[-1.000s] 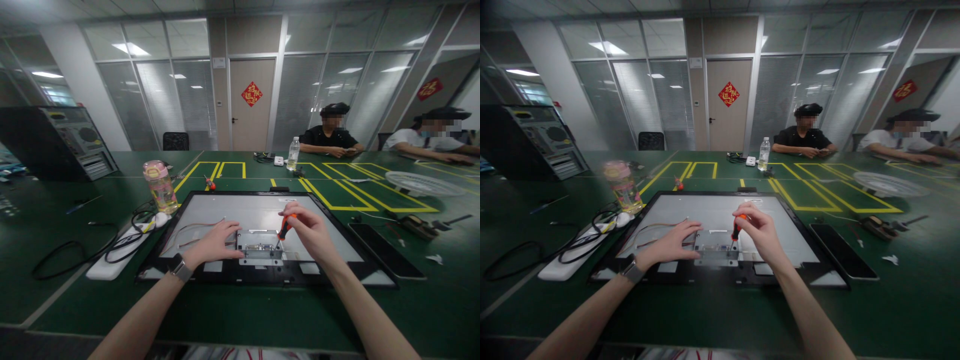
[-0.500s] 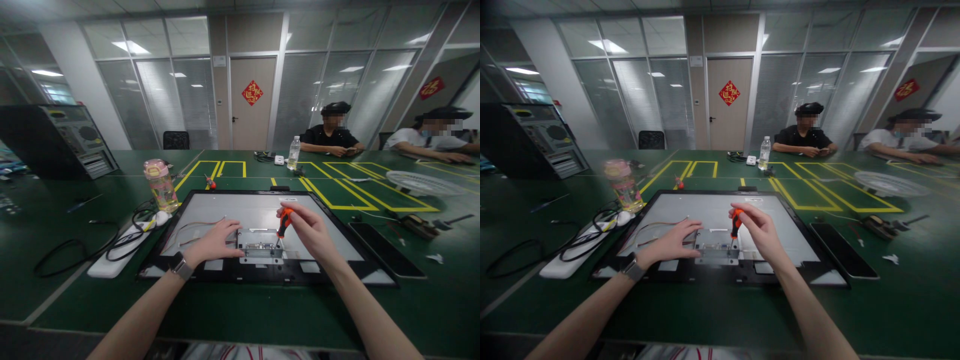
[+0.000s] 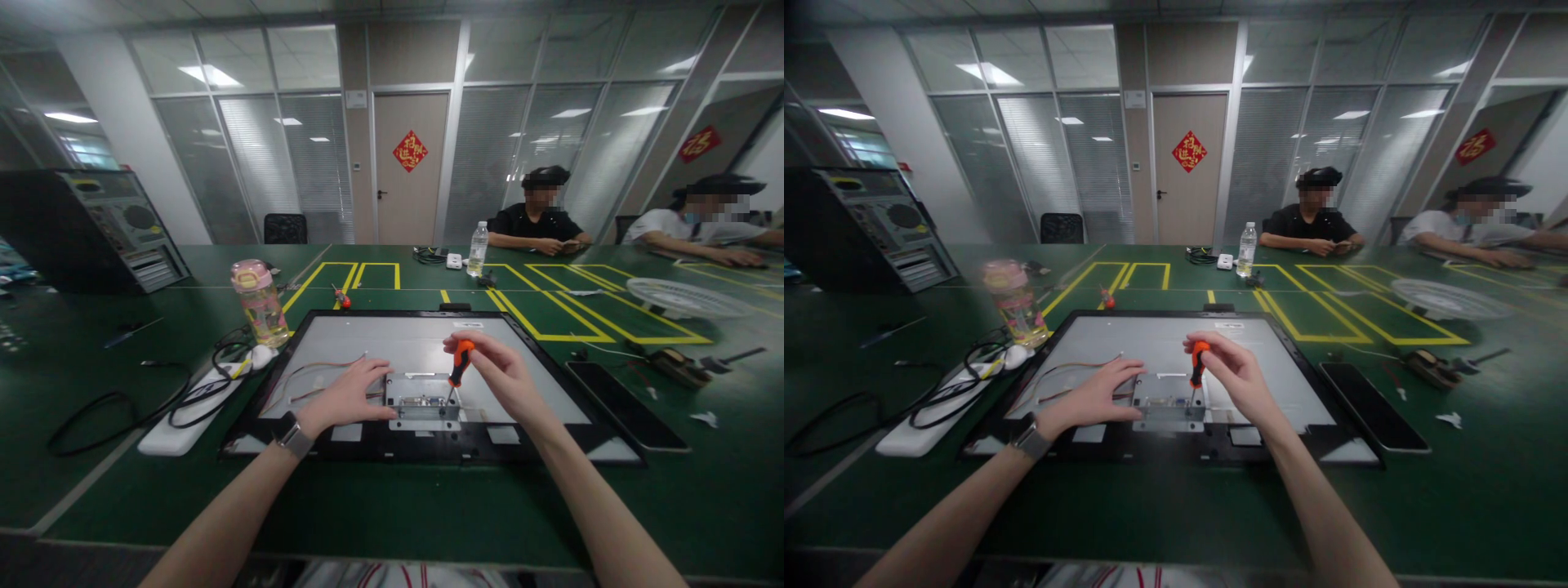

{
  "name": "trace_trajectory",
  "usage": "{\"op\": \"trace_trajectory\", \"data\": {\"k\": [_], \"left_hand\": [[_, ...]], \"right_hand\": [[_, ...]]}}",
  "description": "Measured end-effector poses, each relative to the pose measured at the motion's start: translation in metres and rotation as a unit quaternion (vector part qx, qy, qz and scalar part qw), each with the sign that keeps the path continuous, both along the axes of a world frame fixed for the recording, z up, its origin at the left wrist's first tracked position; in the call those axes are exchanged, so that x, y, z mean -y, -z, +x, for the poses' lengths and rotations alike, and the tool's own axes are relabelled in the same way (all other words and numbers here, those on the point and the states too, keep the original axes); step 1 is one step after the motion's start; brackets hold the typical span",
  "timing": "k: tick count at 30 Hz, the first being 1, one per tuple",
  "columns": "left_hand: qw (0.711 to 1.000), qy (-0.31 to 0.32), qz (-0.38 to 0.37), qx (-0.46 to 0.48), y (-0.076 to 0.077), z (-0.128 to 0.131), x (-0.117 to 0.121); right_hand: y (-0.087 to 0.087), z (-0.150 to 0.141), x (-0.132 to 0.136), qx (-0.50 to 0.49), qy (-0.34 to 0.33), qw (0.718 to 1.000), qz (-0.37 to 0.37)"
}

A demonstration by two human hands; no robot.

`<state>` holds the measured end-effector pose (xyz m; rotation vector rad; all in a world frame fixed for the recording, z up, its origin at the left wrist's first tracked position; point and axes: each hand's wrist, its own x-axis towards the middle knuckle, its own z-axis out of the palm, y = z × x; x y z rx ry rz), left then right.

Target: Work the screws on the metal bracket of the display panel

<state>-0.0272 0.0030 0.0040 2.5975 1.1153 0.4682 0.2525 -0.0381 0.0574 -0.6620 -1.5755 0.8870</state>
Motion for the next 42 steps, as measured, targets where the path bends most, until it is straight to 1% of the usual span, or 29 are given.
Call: {"op": "trace_trajectory", "data": {"k": [3, 5, 6, 11, 13, 14, 16, 19, 20, 21, 23, 26, 28, 32, 33, 36, 38, 40, 42], "left_hand": [[1.000, 0.003, 0.001, -0.001, 0.0003, 0.0002, -0.0002], [1.000, 0.000, 0.001, 0.000, 0.0002, 0.0001, 0.0000], [1.000, -0.001, 0.001, 0.001, 0.0000, 0.0000, 0.0002], [1.000, -0.002, -0.002, -0.003, -0.0011, -0.0003, 0.0008], [1.000, -0.002, 0.000, -0.004, -0.0007, -0.0004, 0.0005], [1.000, -0.001, 0.001, -0.004, -0.0002, -0.0005, 0.0003], [1.000, -0.001, 0.001, 0.000, 0.0011, -0.0009, -0.0001], [1.000, -0.003, 0.000, 0.005, 0.0024, -0.0014, -0.0004], [1.000, -0.004, -0.001, 0.006, 0.0024, -0.0014, -0.0004], [1.000, -0.003, -0.002, 0.007, 0.0022, -0.0015, -0.0002], [1.000, -0.002, -0.003, 0.009, 0.0015, -0.0014, 0.0001], [1.000, -0.003, -0.006, 0.009, 0.0004, -0.0010, 0.0007], [1.000, -0.005, -0.008, 0.008, -0.0001, -0.0007, 0.0012], [1.000, -0.004, -0.002, 0.010, -0.0009, 0.0000, 0.0021], [1.000, -0.003, -0.002, 0.009, -0.0010, 0.0000, 0.0023], [1.000, -0.003, -0.003, 0.004, -0.0009, -0.0002, 0.0023], [1.000, -0.002, -0.001, 0.001, -0.0002, -0.0006, 0.0017], [1.000, 0.001, 0.001, -0.002, 0.0005, -0.0008, 0.0009], [1.000, 0.002, 0.002, -0.002, 0.0005, -0.0008, 0.0005]], "right_hand": [[0.0003, -0.0020, 0.0004, -0.003, 0.031, 0.999, 0.030], [0.0002, -0.0020, 0.0005, -0.003, 0.054, 0.998, 0.031], [-0.0001, -0.0015, 0.0006, -0.001, 0.055, 0.998, 0.023], [-0.0008, 0.0016, 0.0000, -0.004, -0.002, 1.000, -0.018], [0.0002, 0.0019, -0.0008, -0.002, -0.008, 1.000, -0.026], [0.0010, 0.0018, -0.0014, -0.001, -0.001, 1.000, -0.026], [0.0029, 0.0010, -0.0028, 0.005, 0.041, 0.999, -0.012], [0.0046, -0.0004, -0.0037, 0.030, 0.139, 0.989, 0.044], [0.0045, -0.0007, -0.0033, 0.040, 0.160, 0.985, 0.061], [0.0041, -0.0009, -0.0027, 0.047, 0.166, 0.983, 0.071], [0.0032, -0.0013, -0.0011, 0.049, 0.145, 0.986, 0.073], [0.0035, -0.0018, -0.0004, 0.033, 0.111, 0.992, 0.051], [0.0048, -0.0023, -0.0015, 0.031, 0.123, 0.991, 0.047], [0.0058, -0.0026, -0.0030, 0.049, 0.178, 0.980, 0.075], [0.0054, -0.0026, -0.0026, 0.049, 0.174, 0.980, 0.077], [0.0049, -0.0029, -0.0011, 0.036, 0.128, 0.989, 0.062], [0.0057, -0.0036, -0.0009, 0.034, 0.119, 0.991, 0.051], [0.0068, -0.0042, -0.0014, 0.049, 0.143, 0.987, 0.061], [0.0069, -0.0046, -0.0014, 0.069, 0.176, 0.978, 0.089]]}}
